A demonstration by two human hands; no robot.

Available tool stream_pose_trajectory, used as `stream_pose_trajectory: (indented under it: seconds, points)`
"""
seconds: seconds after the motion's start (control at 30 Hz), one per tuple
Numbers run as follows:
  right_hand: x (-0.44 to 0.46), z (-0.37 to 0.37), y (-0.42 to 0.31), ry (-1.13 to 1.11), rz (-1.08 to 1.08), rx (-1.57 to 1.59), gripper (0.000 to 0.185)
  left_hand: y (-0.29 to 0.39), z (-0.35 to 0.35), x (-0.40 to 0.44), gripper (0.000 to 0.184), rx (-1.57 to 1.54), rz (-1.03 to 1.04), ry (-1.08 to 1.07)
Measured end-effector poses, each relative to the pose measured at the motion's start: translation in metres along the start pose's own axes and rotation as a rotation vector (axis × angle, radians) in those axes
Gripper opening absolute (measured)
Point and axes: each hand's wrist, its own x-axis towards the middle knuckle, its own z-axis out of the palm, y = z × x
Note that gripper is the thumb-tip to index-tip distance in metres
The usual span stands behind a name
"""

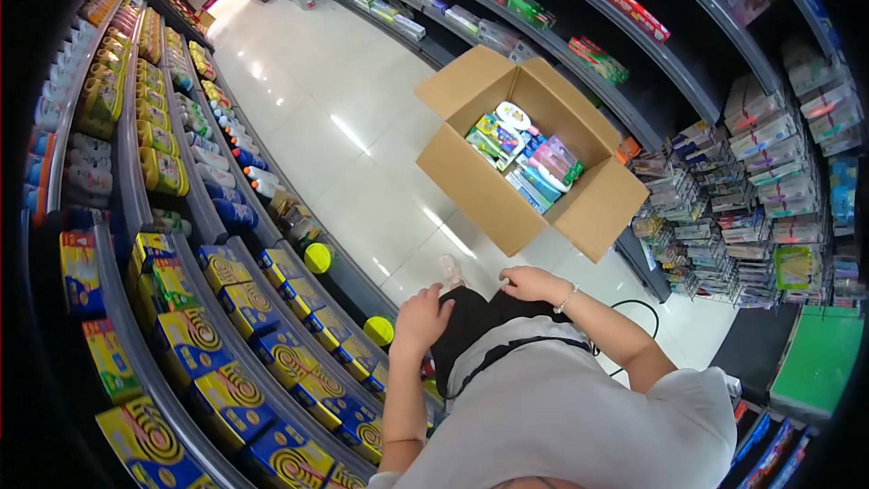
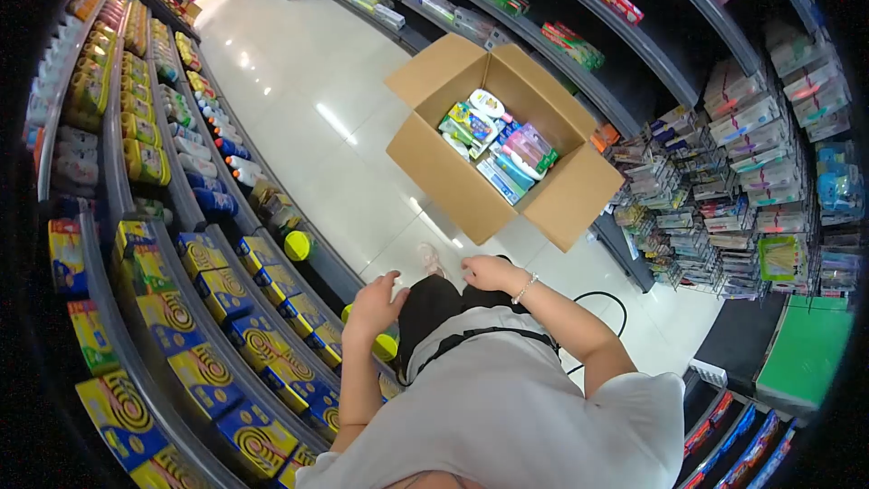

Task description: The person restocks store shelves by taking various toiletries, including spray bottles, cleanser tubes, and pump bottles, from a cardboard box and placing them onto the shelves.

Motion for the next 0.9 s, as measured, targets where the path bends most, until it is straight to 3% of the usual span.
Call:
stream_pose_trajectory:
  seconds: [0.07, 0.13, 0.2, 0.23, 0.3, 0.43, 0.5, 0.6, 0.73, 0.9]
  points:
    - [0.014, -0.010, 0.001, 0.015, 0.164, -0.108, 0.025, -0.027, -0.013, 0.008, 0.035, -0.016, -0.021, 0.049]
    - [0.024, -0.012, 0.014, 0.088, 0.191, -0.111, 0.024, -0.043, -0.028, 0.012, 0.036, 0.038, -0.124, 0.098]
    - [0.036, -0.019, 0.025, 0.322, 0.279, -0.163, 0.025, -0.053, -0.045, 0.012, 0.036, -0.005, -0.243, 0.016]
    - [0.042, -0.017, 0.038, 0.316, 0.276, -0.164, 0.025, -0.060, -0.047, 0.011, 0.037, -0.040, -0.279, 0.020]
    - [0.053, -0.014, 0.065, 0.441, 0.457, -0.292, 0.037, -0.073, -0.050, 0.009, 0.037, -0.079, -0.321, 0.020]
    - [0.061, -0.013, 0.093, 0.556, 0.578, -0.326, 0.051, -0.089, -0.044, 0.008, 0.037, -0.037, -0.340, -0.027]
    - [0.059, -0.011, 0.102, 0.365, 0.768, -0.313, 0.061, -0.090, -0.040, 0.009, 0.037, -0.020, -0.318, -0.071]
    - [0.067, -0.008, 0.116, 0.196, 0.882, -0.232, 0.056, -0.086, -0.043, 0.025, 0.037, -0.001, -0.258, -0.099]
    - [0.086, -0.002, 0.127, 0.254, 0.917, -0.244, 0.055, -0.067, -0.055, 0.058, 0.037, 0.038, -0.128, -0.088]
    - [0.091, -0.030, 0.110, 0.083, 0.927, -0.054, 0.050, -0.040, -0.067, 0.118, 0.036, 0.087, -0.073, -0.203]
